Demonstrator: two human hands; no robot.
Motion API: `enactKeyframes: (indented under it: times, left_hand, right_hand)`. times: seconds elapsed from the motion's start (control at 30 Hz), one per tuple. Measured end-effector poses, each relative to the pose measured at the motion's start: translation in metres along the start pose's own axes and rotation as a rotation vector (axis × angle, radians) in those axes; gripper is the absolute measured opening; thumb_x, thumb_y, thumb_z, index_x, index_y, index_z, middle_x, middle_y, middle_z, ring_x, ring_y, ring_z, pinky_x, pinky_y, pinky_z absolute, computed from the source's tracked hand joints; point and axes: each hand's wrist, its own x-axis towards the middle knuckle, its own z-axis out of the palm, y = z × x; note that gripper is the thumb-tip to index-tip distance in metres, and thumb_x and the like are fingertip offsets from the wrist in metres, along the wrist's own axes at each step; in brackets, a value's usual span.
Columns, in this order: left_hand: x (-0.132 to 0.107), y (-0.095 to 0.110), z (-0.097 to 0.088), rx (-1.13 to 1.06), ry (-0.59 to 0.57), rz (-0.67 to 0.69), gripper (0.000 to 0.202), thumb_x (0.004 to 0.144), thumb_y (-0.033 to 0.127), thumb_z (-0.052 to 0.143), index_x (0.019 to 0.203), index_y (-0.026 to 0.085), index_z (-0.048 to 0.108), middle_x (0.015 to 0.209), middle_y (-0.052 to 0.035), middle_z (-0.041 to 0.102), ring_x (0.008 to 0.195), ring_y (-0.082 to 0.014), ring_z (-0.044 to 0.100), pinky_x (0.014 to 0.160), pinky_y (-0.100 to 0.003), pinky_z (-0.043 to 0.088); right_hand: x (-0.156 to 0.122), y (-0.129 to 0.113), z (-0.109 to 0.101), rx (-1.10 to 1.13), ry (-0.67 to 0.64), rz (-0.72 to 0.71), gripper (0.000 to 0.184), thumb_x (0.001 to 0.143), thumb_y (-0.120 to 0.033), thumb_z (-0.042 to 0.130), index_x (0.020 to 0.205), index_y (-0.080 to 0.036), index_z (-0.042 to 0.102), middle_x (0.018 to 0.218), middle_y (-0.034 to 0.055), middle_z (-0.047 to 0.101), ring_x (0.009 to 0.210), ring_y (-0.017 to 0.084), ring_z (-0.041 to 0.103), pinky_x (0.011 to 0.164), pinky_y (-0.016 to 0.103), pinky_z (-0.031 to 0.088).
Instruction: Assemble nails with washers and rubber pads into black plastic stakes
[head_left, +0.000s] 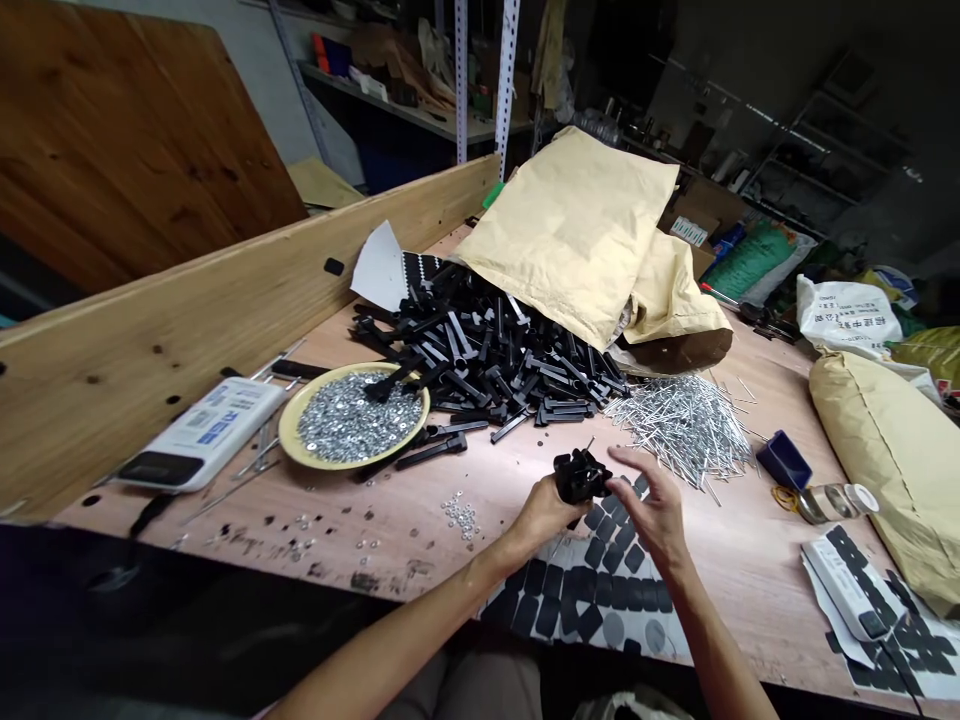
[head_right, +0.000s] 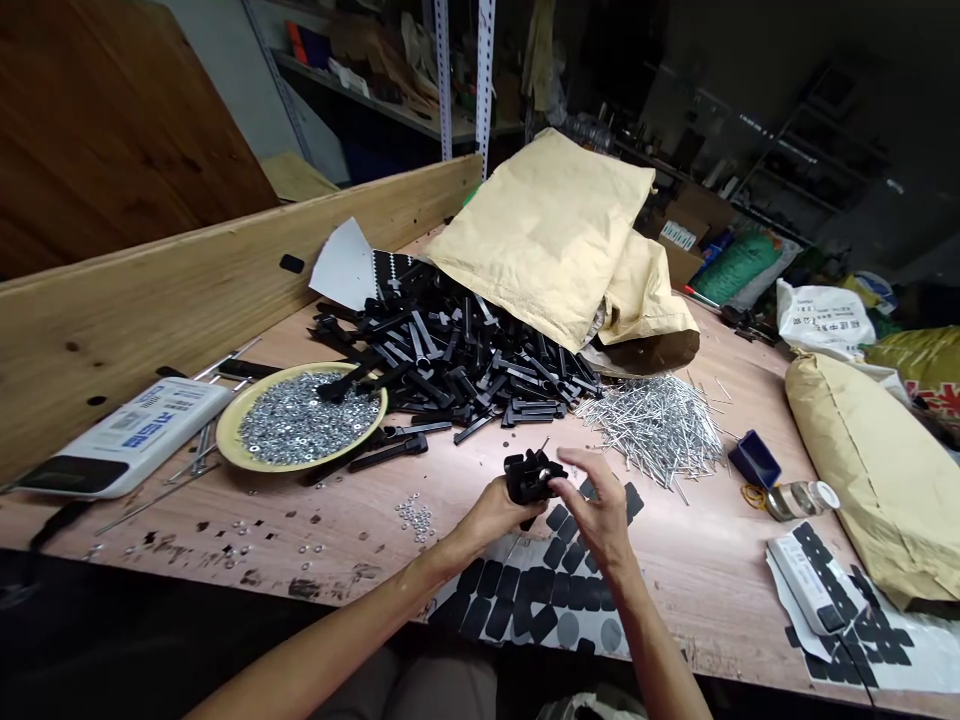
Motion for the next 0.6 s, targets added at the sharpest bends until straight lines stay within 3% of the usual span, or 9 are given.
enactKeyframes:
  times: [0.07, 0.17, 0.27, 0.4, 0.53, 0.6]
  left_hand:
    - [-0.002, 0.002, -0.004, -0.035, 0.023, 0.014, 0.020, 0.062, 0.015, 0.069, 0.081, 0.015, 0.070, 0.071, -0.0013, 0.070, 0.068, -0.0178, 0.064, 0.059, -0.025, 0.049]
    - [-0.002, 0.004, -0.010, -0.034, 0.118, 0.015, 0.018, 0.059, 0.015, 0.073, 0.078, 0.015, 0.070, 0.076, -0.0041, 0.073, 0.077, -0.0207, 0.066, 0.067, -0.028, 0.052]
    - [0.000, 0.003, -0.011, -0.030, 0.119, 0.003, 0.017, 0.058, 0.015, 0.074, 0.075, 0.015, 0.070, 0.074, -0.0049, 0.073, 0.079, -0.0235, 0.067, 0.070, -0.030, 0.053]
    - [0.004, -0.002, -0.007, -0.031, 0.116, 0.036, 0.021, 0.057, 0.016, 0.074, 0.078, 0.014, 0.070, 0.078, -0.0055, 0.074, 0.082, -0.0236, 0.067, 0.074, -0.031, 0.053]
    - [0.011, -0.005, -0.007, -0.001, 0.124, 0.042, 0.017, 0.059, 0.014, 0.071, 0.077, 0.013, 0.070, 0.078, -0.0052, 0.074, 0.081, -0.0224, 0.067, 0.073, -0.030, 0.052]
    - [0.013, -0.006, -0.010, -0.019, 0.098, 0.055, 0.018, 0.061, 0.014, 0.070, 0.078, 0.014, 0.070, 0.079, -0.0043, 0.074, 0.081, -0.0213, 0.067, 0.073, -0.028, 0.051]
  right_hand:
    - [0.009, 0.016, -0.016, -0.084, 0.080, 0.032, 0.029, 0.083, -0.044, 0.057, 0.103, -0.024, 0.064, 0.103, 0.0063, 0.066, 0.093, 0.021, 0.062, 0.078, 0.039, 0.052]
    - [0.021, 0.053, -0.035, -0.359, 0.165, 0.073, 0.029, 0.088, -0.043, 0.049, 0.093, -0.021, 0.067, 0.089, 0.0067, 0.065, 0.080, 0.020, 0.060, 0.069, 0.035, 0.050]
    - [0.026, 0.085, -0.035, -0.708, -0.031, 0.073, 0.027, 0.090, -0.035, 0.047, 0.085, -0.020, 0.069, 0.082, 0.0078, 0.063, 0.077, 0.021, 0.055, 0.065, 0.032, 0.045]
    - [0.031, 0.105, -0.012, -0.972, -0.316, 0.057, 0.021, 0.088, -0.015, 0.050, 0.089, -0.021, 0.070, 0.087, 0.0092, 0.064, 0.081, 0.022, 0.053, 0.065, 0.031, 0.039]
    - [0.045, 0.111, 0.001, -0.923, -0.347, 0.040, 0.021, 0.084, -0.010, 0.054, 0.073, -0.019, 0.069, 0.083, 0.0087, 0.064, 0.082, 0.022, 0.054, 0.070, 0.032, 0.040]
    - [0.051, 0.109, -0.001, -0.885, -0.319, 0.033, 0.018, 0.087, -0.014, 0.051, 0.080, -0.018, 0.068, 0.089, 0.0093, 0.065, 0.084, 0.021, 0.056, 0.072, 0.033, 0.043]
